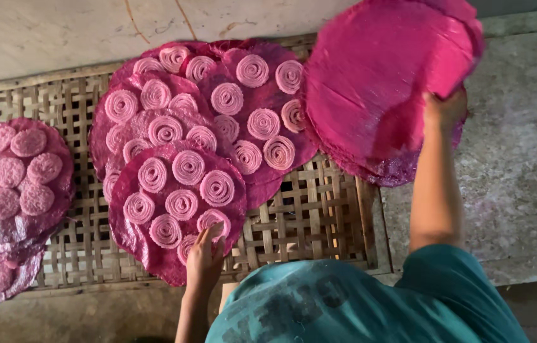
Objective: The person uses a wooden tool to shape pink paste into rose-like rolls on a circular mat, then cleans the tool in a basin of water. The person arranges the finished rolls on a woven rack.
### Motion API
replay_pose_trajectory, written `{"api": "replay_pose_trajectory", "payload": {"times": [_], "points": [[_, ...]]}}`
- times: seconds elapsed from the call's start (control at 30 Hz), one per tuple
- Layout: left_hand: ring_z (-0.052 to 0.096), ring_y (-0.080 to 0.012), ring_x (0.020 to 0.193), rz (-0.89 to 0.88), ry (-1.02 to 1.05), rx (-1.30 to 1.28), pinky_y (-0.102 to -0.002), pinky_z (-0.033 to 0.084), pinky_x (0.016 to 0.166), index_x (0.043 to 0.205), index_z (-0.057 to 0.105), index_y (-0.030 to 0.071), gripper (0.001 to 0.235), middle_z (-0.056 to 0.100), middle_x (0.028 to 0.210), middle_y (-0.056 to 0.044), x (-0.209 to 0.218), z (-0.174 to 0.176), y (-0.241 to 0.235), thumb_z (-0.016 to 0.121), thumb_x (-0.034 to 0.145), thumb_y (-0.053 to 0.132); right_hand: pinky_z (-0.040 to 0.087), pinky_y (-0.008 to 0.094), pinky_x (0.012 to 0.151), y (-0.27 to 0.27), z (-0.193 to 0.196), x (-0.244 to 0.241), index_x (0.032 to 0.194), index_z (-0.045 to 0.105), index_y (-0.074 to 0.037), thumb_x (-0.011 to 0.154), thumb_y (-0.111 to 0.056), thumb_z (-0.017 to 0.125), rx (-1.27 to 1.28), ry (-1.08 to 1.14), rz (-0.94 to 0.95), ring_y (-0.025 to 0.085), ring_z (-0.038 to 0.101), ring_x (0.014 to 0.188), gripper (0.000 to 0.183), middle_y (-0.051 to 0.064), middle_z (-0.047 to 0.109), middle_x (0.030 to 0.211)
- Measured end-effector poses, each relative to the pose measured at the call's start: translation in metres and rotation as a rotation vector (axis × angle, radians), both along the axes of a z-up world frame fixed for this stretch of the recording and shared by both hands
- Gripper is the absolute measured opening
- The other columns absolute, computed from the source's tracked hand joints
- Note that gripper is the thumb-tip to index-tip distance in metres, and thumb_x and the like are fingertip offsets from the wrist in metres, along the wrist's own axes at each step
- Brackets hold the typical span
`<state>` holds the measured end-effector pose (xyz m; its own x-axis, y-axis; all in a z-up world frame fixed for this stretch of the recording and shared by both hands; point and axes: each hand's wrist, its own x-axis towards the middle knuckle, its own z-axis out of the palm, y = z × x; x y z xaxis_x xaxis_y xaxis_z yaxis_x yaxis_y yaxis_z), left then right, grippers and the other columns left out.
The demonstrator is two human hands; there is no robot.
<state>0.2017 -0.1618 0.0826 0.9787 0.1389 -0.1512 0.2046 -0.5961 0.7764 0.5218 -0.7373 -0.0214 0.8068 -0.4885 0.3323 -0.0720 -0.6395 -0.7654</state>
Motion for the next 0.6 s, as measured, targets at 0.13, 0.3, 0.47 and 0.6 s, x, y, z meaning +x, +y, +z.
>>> {"api": "replay_pose_trajectory", "payload": {"times": [0.13,0.3,0.47,0.6], "points": [[0.072,-0.0329,0.102,-0.008,0.005,0.013,-0.041,0.057,0.082,0.120,0.067,0.005,0.030,0.072,0.114,-0.016,0.008,0.008,0.002,0.061,0.092,0.012,0.051,0.045,0.106,-0.006,-0.008,-0.025,0.131,0.059,0.001,0.082,-0.021,0.089,-0.380,0.129,-0.228,0.036,0.065,0.118,0.062,0.021,0.065,0.129],[0.070,-0.0354,0.103,-0.058,-0.022,0.032,-0.042,0.056,0.083,0.124,0.066,0.007,0.033,0.071,0.116,-0.017,0.015,0.010,-0.006,0.063,0.092,0.012,0.047,0.044,0.115,-0.003,-0.009,-0.042,0.142,0.048,0.002,0.081,-0.027,0.088,-0.043,0.087,-0.280,0.037,0.061,0.129,0.079,0.019,0.060,0.137],[0.070,-0.0359,0.104,-0.076,-0.080,0.018,-0.042,0.056,0.084,0.125,0.066,0.007,0.034,0.071,0.117,-0.017,0.017,0.011,-0.012,0.063,0.092,0.012,0.043,0.051,0.107,-0.016,0.004,-0.058,0.137,0.037,0.006,0.071,-0.034,0.098,-0.107,0.416,-0.435,0.042,0.054,0.124,0.098,0.024,0.051,0.135],[0.069,-0.0369,0.102,-0.072,-0.045,0.037,-0.044,0.056,0.081,0.125,0.066,0.010,0.035,0.071,0.116,-0.016,0.015,0.009,-0.013,0.063,0.091,0.013,0.047,0.052,0.102,0.004,-0.001,-0.043,0.144,0.015,0.011,0.068,-0.028,0.100,0.070,0.330,-0.314,0.039,0.056,0.120,0.120,0.024,0.048,0.134]]}}
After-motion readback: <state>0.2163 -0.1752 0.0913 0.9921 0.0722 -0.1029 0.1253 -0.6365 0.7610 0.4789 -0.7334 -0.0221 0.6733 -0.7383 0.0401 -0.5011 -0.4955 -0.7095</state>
